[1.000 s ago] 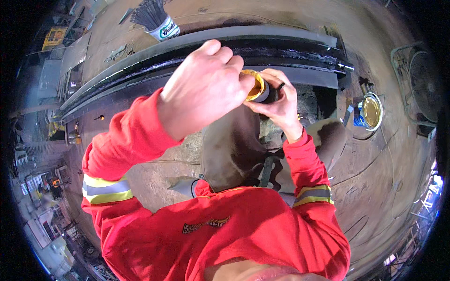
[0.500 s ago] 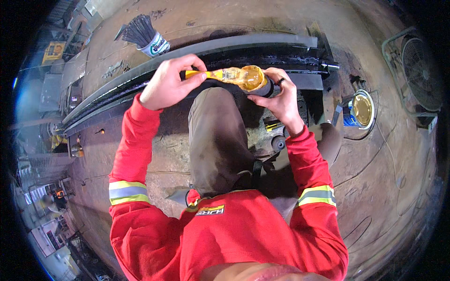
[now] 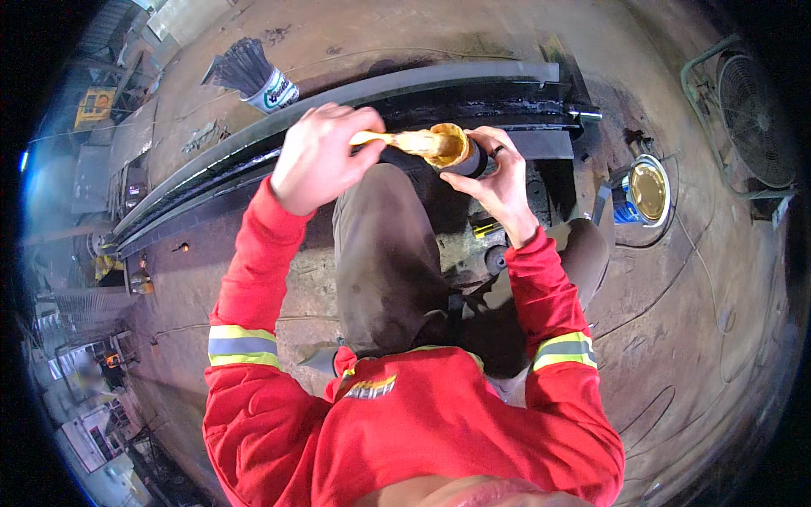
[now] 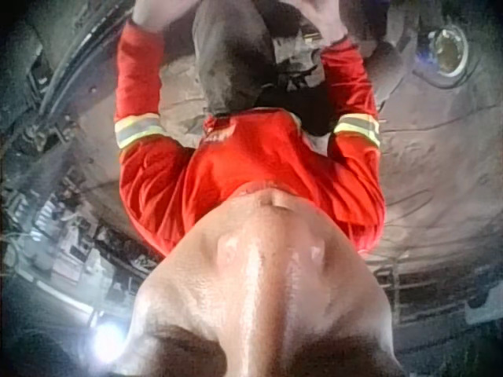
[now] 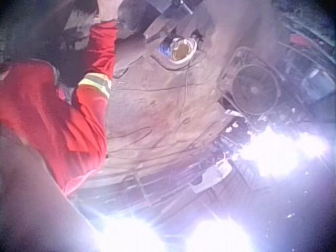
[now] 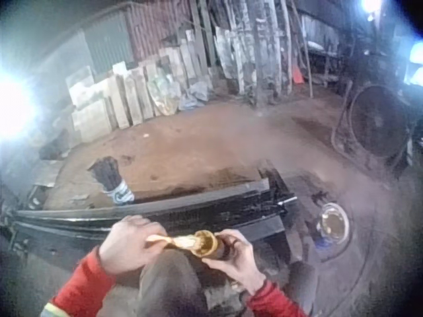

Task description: The person applies a yellow substance to a long, curved metal beam using a paintbrush. They repeatedly dip the brush into a small container held in the other hand and spread the substance along the beam's surface.

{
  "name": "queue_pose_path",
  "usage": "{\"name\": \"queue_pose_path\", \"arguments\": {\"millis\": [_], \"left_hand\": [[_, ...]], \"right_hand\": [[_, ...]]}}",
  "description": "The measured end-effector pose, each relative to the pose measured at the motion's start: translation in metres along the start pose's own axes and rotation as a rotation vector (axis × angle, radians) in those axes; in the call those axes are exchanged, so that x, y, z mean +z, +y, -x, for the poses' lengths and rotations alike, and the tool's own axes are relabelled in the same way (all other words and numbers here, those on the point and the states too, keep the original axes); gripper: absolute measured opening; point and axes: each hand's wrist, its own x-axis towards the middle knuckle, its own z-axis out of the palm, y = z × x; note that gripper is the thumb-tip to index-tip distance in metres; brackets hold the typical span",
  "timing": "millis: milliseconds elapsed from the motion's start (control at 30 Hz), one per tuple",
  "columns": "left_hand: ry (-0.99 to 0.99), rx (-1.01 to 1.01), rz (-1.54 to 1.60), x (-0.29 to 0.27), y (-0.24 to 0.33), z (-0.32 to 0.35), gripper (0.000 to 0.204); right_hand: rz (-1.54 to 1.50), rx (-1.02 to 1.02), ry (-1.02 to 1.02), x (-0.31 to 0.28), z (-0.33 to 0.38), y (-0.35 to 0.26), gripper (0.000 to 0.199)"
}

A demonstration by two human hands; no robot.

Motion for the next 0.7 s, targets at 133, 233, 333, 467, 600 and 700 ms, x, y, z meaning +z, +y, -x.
{"name": "queue_pose_path", "arguments": {"millis": [133, 233, 333, 467, 600, 700], "left_hand": [[-0.058, 0.126, -0.249, 0.02, 0.021, -0.013, 0.015], [-0.049, -0.02, 0.054, 0.023, 0.01, -0.017, 0.012], [-0.079, -0.211, 0.423, 0.028, -0.016, 0.005, 0.009], [0.04, -0.293, 0.682, 0.044, -0.025, 0.028, 0.007], [0.028, -0.418, 0.821, 0.062, -0.022, 0.033, 0.008], [0.009, -0.542, 0.975, 0.065, -0.026, 0.041, 0.008]], "right_hand": [[0.019, 0.03, -0.057, 0.006, 0.002, -0.003, 0.061], [-0.01, 0.045, -0.027, 0.001, 0.002, -0.001, 0.061], [0.092, -0.051, 0.045, -0.003, 0.003, 0.004, 0.061], [0.151, -0.011, 0.064, -0.001, 0.002, -0.001, 0.062], [0.151, 0.091, 0.061, 0.002, 0.005, 0.0, 0.06], [0.089, 0.112, 0.095, 0.006, 0.004, 0.004, 0.059]]}}
